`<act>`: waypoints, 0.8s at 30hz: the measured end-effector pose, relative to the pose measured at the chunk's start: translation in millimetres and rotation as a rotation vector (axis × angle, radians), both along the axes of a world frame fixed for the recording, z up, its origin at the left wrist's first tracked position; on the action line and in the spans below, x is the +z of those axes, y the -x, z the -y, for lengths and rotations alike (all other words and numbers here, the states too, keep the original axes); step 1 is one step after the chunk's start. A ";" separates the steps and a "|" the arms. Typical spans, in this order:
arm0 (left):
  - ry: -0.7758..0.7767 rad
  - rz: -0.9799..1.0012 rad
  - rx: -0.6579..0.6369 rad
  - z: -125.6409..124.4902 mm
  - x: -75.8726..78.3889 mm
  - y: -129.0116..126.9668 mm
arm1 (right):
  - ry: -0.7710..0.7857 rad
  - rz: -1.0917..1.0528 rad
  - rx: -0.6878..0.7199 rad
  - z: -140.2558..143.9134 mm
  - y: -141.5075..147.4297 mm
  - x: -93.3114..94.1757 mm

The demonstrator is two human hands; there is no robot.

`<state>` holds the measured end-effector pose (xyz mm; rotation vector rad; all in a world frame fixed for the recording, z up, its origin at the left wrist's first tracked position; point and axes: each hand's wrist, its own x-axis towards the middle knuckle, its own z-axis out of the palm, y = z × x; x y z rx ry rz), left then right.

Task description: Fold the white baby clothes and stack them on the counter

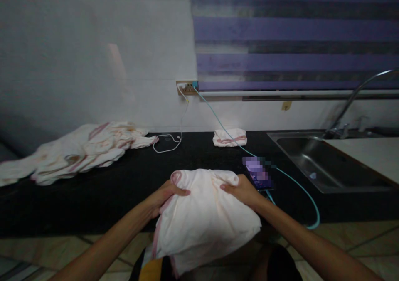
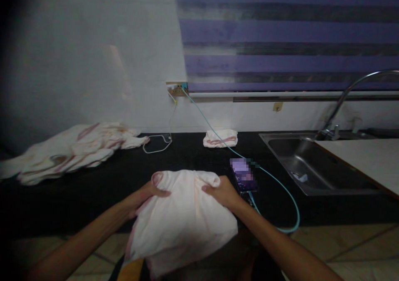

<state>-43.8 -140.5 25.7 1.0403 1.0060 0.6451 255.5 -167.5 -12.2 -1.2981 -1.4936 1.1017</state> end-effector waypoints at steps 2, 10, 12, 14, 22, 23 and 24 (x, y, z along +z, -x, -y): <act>-0.033 0.016 0.012 1.6 0.8 0.5 | 0.007 -0.018 -0.009 1.0 0.6 -0.8; -0.023 0.025 0.064 -2.9 -1.6 10.0 | 0.013 -0.076 0.009 -3.2 5.5 5.8; 0.018 0.026 0.083 -8.1 -0.5 11.2 | 0.015 -0.091 0.006 -9.5 8.8 6.6; 0.045 0.024 0.092 -14.3 3.0 11.6 | -0.035 -0.105 0.009 -21.6 13.6 5.1; 0.062 0.014 0.178 -71.2 24.1 4.4 | -0.217 0.068 -0.169 -118.3 29.6 9.3; 0.048 0.024 0.187 -82.3 26.7 1.4 | -0.224 0.085 -0.177 -131.5 30.0 13.5; 0.026 0.033 0.194 -93.5 29.5 -2.1 | -0.241 0.097 -0.182 -144.3 29.9 18.1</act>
